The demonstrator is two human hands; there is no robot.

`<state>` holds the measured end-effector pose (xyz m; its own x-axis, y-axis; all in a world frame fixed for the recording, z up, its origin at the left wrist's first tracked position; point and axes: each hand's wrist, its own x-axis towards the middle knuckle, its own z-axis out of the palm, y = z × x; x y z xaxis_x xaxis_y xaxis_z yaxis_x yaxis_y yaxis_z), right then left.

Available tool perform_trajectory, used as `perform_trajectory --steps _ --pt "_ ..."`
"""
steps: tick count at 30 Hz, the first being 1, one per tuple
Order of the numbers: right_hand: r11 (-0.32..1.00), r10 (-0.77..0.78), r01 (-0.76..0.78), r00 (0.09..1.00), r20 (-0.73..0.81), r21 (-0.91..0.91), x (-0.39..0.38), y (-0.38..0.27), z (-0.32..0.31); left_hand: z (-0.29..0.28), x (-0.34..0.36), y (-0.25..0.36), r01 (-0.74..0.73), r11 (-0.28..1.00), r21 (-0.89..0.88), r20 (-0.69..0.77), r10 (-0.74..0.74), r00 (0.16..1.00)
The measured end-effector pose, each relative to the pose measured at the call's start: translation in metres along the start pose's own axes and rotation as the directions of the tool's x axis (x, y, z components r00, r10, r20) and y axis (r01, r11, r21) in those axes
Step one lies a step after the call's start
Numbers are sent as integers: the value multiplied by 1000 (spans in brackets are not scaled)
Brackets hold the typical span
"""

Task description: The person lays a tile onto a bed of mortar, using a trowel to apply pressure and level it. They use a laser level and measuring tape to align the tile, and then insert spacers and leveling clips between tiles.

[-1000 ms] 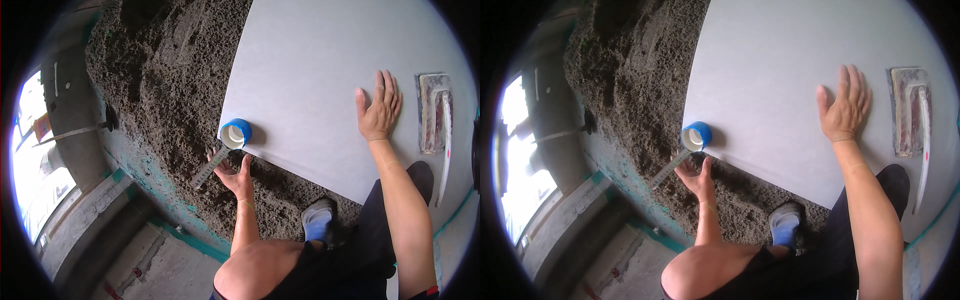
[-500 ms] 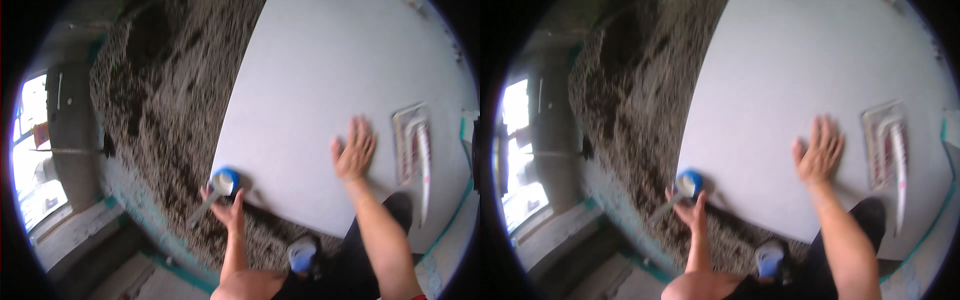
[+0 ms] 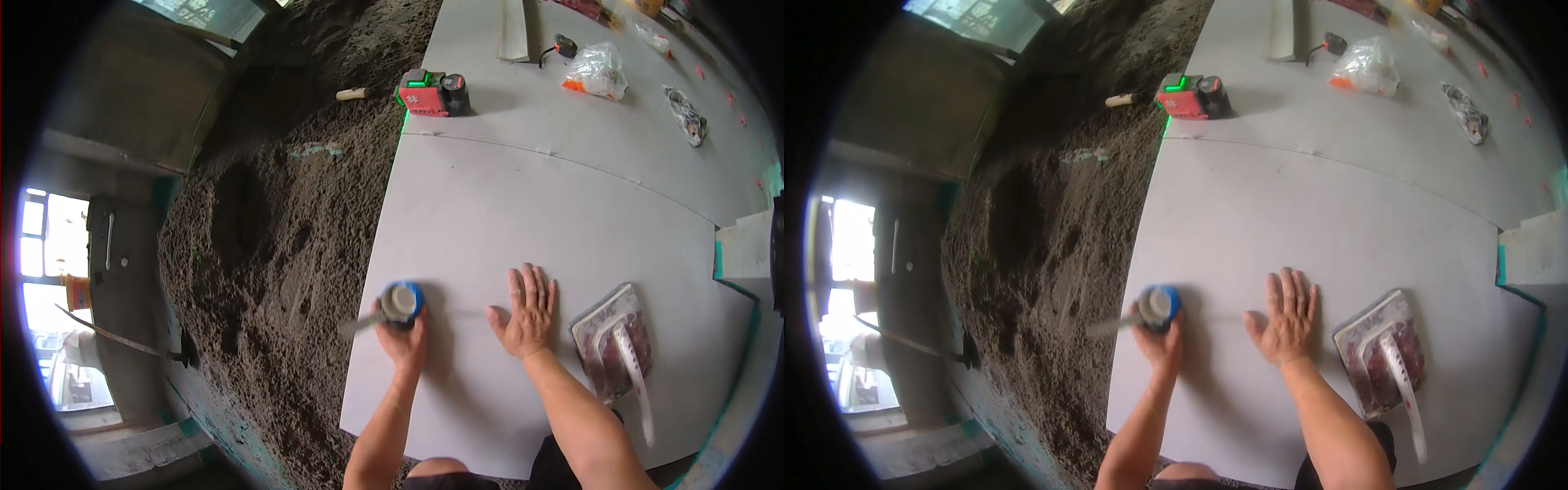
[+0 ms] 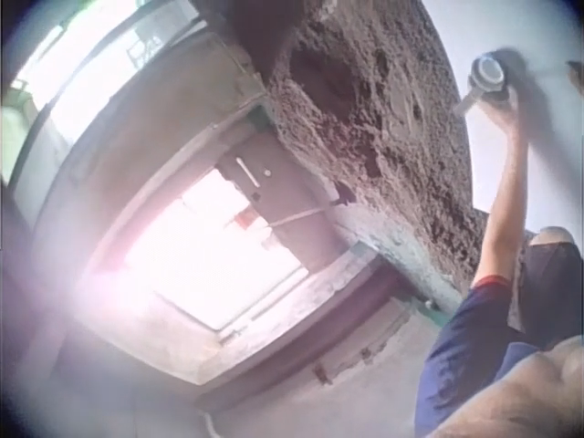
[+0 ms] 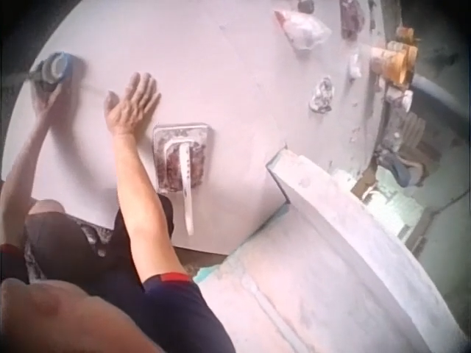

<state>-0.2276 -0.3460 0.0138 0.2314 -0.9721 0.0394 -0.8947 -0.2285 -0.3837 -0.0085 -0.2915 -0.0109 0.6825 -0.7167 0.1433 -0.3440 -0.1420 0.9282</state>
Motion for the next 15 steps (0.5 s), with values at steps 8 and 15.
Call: perform_trajectory --steps 8,15 --pt "999 47 -47 999 -15 24 72 17 6 144 150 34 -186 952 245 12 189 982" --pt "998 30 -28 999 -28 61 86 26 6 198 198 41 -121 957 263 1 125 992"
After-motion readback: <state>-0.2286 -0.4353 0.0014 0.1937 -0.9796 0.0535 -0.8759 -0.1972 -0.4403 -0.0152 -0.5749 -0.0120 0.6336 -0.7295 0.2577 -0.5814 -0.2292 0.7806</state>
